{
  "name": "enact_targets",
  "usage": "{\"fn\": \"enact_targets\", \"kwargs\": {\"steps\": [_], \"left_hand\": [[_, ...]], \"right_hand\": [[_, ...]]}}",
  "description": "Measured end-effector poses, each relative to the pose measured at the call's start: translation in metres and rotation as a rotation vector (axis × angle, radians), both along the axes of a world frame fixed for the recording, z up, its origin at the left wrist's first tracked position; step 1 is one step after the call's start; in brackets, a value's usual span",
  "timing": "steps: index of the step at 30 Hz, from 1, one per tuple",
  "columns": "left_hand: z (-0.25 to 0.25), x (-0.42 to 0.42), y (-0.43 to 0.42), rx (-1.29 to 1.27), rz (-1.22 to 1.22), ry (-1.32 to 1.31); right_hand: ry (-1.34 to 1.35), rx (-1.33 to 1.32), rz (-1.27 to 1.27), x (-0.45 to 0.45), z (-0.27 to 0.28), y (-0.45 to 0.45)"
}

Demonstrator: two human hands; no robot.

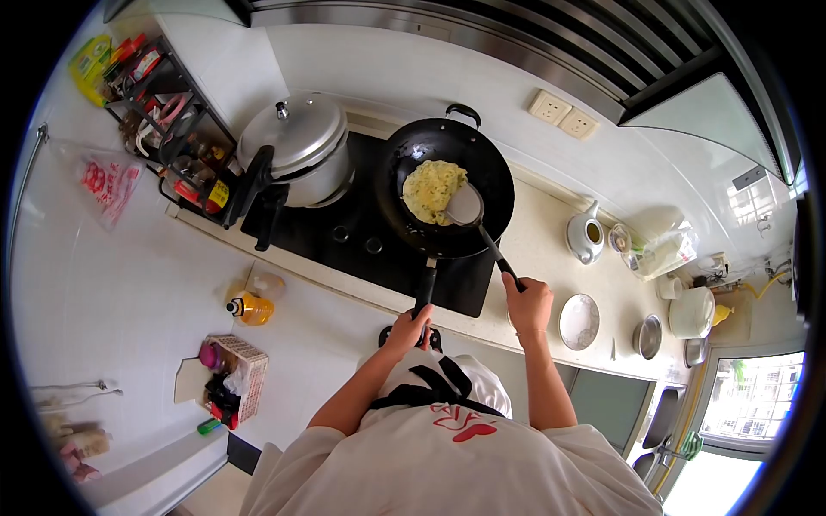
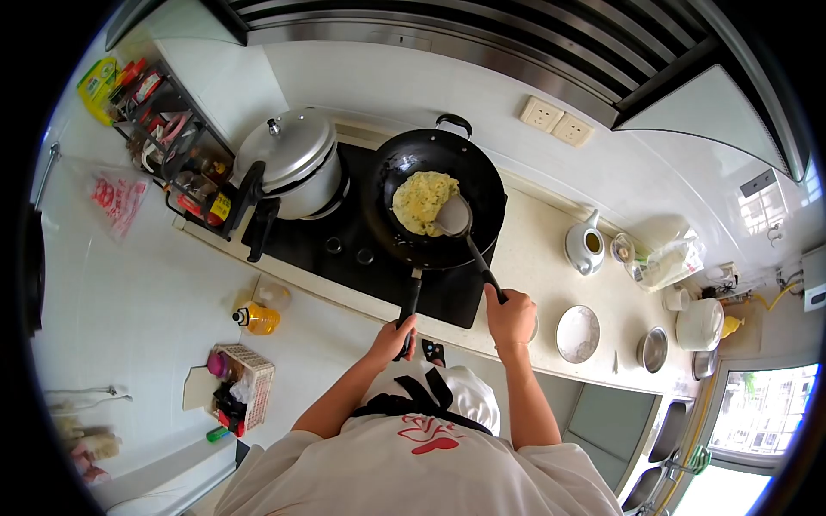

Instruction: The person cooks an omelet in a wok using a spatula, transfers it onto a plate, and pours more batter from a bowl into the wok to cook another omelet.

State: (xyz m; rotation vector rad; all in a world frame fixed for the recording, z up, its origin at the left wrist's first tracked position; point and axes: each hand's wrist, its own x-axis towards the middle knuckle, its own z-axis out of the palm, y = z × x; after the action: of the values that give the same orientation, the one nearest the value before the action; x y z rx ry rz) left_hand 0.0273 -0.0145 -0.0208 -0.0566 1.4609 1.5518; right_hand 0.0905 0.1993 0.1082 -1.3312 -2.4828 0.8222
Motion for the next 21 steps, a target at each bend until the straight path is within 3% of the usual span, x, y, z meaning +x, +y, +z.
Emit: {"fn": "enact_targets", "kwargs": {"steps": [21], "left_hand": [[0.000,0.000,0.002,-0.015,-0.001,-0.012]], "right_hand": [[-0.085,0.016,0.019,0.001,0.021,0.044]]}}
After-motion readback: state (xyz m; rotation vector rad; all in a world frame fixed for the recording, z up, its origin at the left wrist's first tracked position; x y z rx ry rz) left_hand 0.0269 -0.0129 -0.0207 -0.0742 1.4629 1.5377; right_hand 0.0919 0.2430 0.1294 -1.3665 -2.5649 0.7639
